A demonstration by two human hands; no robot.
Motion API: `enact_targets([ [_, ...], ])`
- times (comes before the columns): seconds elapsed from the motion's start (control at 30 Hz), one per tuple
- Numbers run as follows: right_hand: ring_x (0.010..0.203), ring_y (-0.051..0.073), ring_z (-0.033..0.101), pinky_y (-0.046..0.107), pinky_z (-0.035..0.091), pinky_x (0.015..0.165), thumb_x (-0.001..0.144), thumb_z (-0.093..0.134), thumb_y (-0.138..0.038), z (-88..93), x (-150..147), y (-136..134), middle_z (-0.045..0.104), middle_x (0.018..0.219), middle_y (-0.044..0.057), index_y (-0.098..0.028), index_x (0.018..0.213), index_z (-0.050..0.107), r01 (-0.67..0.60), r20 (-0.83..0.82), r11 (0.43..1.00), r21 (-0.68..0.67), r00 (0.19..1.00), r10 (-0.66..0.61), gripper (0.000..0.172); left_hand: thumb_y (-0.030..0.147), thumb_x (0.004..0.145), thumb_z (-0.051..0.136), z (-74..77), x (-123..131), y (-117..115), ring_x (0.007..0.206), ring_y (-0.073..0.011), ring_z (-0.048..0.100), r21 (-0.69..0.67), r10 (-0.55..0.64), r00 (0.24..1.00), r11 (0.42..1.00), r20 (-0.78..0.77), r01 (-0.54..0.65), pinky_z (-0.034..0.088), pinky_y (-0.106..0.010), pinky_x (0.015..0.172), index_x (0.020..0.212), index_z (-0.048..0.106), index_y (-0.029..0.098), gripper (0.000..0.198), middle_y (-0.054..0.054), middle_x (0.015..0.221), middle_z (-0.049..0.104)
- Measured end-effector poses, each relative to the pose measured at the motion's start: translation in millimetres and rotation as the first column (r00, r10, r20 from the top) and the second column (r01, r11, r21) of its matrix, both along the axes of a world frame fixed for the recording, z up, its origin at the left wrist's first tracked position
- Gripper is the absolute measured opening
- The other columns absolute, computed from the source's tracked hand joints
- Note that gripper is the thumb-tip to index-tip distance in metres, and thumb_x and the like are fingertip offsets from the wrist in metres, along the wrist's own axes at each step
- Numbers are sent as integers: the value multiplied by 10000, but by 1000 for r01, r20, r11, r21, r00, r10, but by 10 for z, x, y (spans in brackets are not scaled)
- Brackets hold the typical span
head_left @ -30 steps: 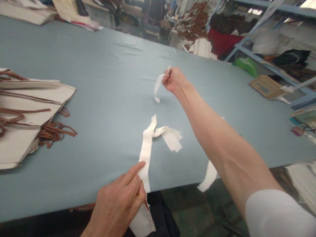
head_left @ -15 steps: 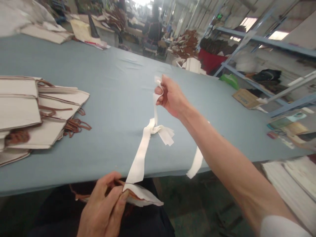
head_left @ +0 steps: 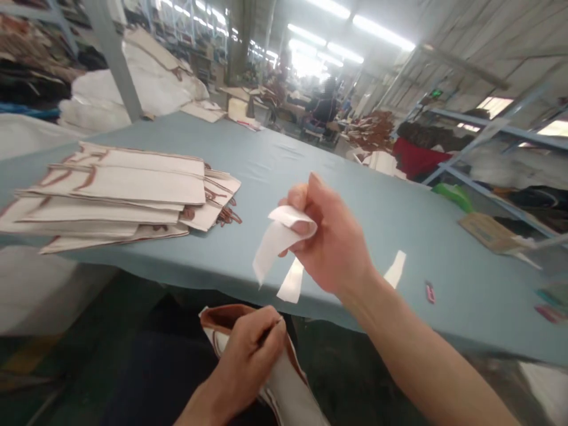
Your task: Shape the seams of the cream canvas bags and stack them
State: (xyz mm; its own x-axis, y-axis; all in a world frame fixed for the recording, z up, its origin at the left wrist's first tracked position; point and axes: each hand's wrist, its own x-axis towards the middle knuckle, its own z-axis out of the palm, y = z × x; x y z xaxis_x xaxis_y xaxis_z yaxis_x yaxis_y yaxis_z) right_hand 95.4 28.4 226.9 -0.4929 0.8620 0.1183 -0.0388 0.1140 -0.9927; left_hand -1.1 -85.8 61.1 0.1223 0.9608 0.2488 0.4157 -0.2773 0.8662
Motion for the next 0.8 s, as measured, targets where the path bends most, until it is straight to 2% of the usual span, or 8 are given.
enact_targets([
  [0.07,500,137,444,266,459,460,1038,482,-729,-74,35,-235,356,648,-46,-275,729,411,-22,-4,1000,-7,1000,22,553,290,1150,474,-55,7,70,648,-151,637,6,54,998,999,-14,-53,549,-269,622,740,605,192,442,17,690,626],
  [0.13,500,134,462,268,409,439,961,627,-749,-242,143,-416,408,658,-46,-276,728,430,-25,-14,999,-32,1000,24,564,332,1124,625,-96,-62,97,846,-186,731,16,86,995,996,-42,-85,642,-343,774,1031,732,164,220,-36,984,757],
  [0.23,516,139,461,277,403,493,953,675,-736,-576,363,-596,479,633,-46,-268,767,512,42,93,997,-72,995,-35,530,435,1095,695,-94,-250,31,1009,-217,751,44,77,990,996,-118,-72,677,-416,887,1294,724,185,321,-97,1277,746],
  [0.33,553,151,460,282,374,533,954,701,-601,-824,497,-731,536,635,-32,-256,784,566,103,343,995,9,934,-100,407,395,1124,615,-50,-388,-79,763,-152,707,87,42,976,996,-212,-24,634,-302,725,1017,750,169,284,-22,953,753],
  [0.47,599,163,507,294,348,598,944,673,-496,-914,459,-853,615,657,-19,-233,860,660,-14,603,997,73,797,-33,277,215,1047,605,-49,-420,-145,688,-188,696,185,80,929,983,-360,-13,533,-283,629,796,702,198,270,-18,750,711],
  [0.6,640,161,509,303,321,649,1022,566,-565,-934,374,-851,616,670,-6,-219,771,605,-85,731,993,79,683,0,430,236,1057,587,-125,-431,-137,668,-222,702,301,107,876,953,-471,45,510,-306,598,821,735,188,282,-46,749,725],
  [0.7,646,169,486,327,276,651,1056,556,-573,-975,358,-816,581,640,9,-215,678,559,-145,856,976,164,512,-68,521,228,1079,583,-179,-458,-135,671,-216,697,376,89,849,917,-521,135,494,-292,571,880,747,188,261,-36,755,723],
  [0.8,716,215,573,360,359,716,1063,587,-550,-1002,376,-793,645,684,46,-211,689,605,-224,904,948,227,411,-119,505,193,1068,590,-216,-479,-147,679,-209,693,412,68,830,888,-554,203,497,-280,561,880,730,181,235,-34,757,709],
])
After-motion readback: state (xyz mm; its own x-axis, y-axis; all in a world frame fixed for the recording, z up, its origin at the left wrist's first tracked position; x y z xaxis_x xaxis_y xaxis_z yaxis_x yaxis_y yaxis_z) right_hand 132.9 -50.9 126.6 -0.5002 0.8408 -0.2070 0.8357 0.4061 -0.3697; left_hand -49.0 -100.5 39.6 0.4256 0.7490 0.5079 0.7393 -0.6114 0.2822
